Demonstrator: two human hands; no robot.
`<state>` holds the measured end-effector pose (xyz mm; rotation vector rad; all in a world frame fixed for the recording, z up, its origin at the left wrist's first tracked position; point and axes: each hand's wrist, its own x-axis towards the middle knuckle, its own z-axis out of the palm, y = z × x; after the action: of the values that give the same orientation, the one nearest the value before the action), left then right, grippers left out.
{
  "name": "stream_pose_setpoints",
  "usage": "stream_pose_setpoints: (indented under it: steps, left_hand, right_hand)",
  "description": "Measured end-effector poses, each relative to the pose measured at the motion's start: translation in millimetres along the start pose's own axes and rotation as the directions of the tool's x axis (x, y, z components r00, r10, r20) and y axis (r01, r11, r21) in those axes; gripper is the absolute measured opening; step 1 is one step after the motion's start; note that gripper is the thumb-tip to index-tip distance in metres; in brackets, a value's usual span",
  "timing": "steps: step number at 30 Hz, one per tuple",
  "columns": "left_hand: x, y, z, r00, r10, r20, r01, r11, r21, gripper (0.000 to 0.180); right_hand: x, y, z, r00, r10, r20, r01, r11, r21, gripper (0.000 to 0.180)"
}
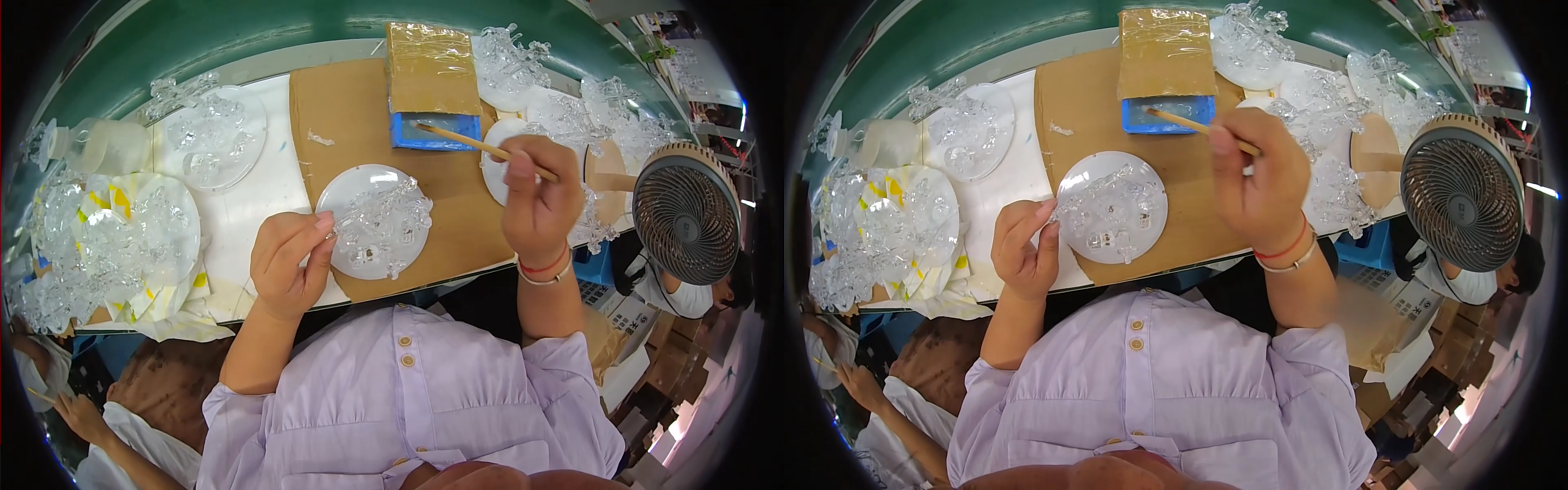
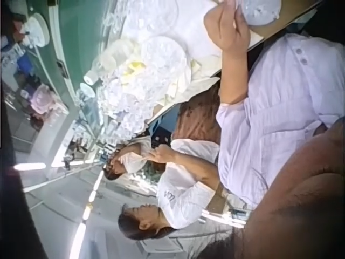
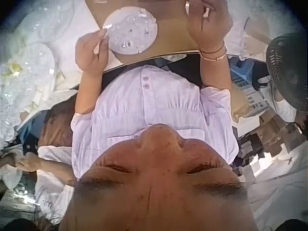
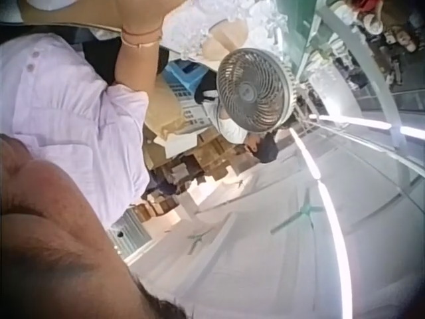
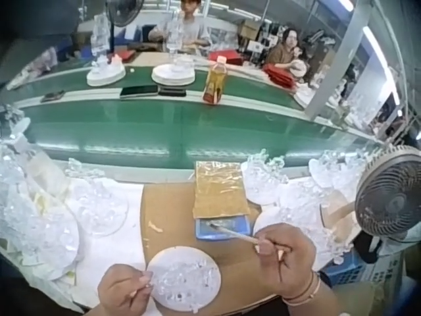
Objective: Applying glue to decorative clear components and attaching them to a circular base on an assembly line.
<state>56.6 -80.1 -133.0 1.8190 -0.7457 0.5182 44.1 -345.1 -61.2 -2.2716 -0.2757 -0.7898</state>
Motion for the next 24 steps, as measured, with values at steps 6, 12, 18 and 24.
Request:
stream_pose_setpoints:
  steps: [6, 12, 18, 24]
  left_hand:
    - [2, 0, 1, 1.0, 0.001, 0.002, -0.001, 1.0, -0.016, 0.029]
    - [0, 0, 1, 1.0, -0.005, 0.003, 0.005, 1.0, -0.014, 0.029]
    - [-2, 0, -2, 1.0, 0.016, -0.022, -0.016, 1.0, 0.016, 0.027]
    - [5, 42, -30, 0.997, -0.026, -0.066, -0.011, 0.861, -0.509, 0.029]
  right_hand:
    - [10, 4, 11, 0.992, -0.045, 0.114, 0.056, 0.994, -0.092, 0.009]
    - [1, 9, 6, 0.99, 0.12, 0.073, -0.123, 0.992, 0.038, 0.013]
    - [-3, 10, 2, 0.987, 0.136, 0.085, -0.138, 0.99, 0.022, 0.014]
    - [-7, 12, 0, 0.976, 0.189, 0.107, -0.196, 0.979, 0.059, 0.013]
